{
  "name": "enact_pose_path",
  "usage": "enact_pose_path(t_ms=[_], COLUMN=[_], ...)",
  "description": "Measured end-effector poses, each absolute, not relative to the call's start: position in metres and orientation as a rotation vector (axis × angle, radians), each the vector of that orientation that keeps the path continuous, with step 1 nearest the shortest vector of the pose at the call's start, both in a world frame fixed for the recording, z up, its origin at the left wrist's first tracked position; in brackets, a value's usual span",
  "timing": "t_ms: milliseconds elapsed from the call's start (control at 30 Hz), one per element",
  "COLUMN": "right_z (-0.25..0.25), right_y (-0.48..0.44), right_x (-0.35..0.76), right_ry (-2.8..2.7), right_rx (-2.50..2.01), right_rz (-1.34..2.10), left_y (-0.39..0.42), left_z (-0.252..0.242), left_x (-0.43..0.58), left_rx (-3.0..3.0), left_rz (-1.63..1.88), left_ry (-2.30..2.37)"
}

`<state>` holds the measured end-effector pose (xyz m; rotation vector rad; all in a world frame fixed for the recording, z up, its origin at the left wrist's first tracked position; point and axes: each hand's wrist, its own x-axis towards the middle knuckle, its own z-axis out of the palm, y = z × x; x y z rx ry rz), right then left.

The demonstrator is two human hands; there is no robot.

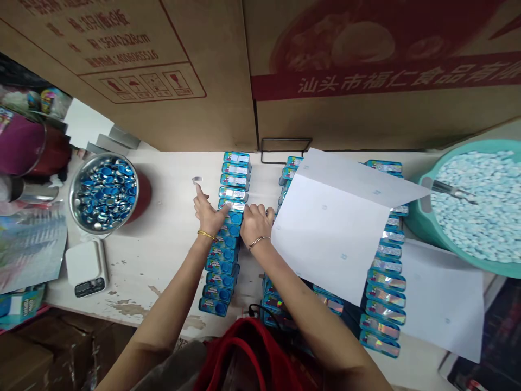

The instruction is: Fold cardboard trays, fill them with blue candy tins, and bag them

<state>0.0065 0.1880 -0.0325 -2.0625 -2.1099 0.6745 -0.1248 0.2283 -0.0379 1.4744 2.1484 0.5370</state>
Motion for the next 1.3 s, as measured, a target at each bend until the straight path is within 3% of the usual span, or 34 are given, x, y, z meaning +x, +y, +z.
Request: enact_pose_path(t_ms=[167,267,367,500,767,933,1300], right_z=[-0.022,-0.008,0.003,0.004,-0.015,-0.017,-0.028], right_y=[0.190,0.181,0.165,0.151,0.163,0.179,0.174], right_x=[0.017,0.027,0.028,0.017,0.017,0.017,0.010], right_ry=[-2.114,-1.678,-1.138,-0.878,-1.448,-1.919,-2.062], right_rx=[-2.016,-1.831,-1.618,-1.479,-1.810,-2.064,-2.139], right_rz=[0.756,0.874,1.214,1.512,1.078,0.813,0.726], left_y=[0.228,0.213,0.191,0.172,0.177,0.183,0.184], left_z=[-0.012,0.027,0.056,0.050,-0.009,-0.020,-0.025], left_x=[-0.130,-0.134,-0.134,-0.130,-0.127,-0.123,-0.121], left_rx=[1.524,1.525,1.294,0.967,1.155,1.353,1.466], left_rz=[0.799,1.023,1.026,0.975,0.970,0.773,0.489], left_ry=[2.043,1.822,1.621,1.536,1.896,2.101,2.263])
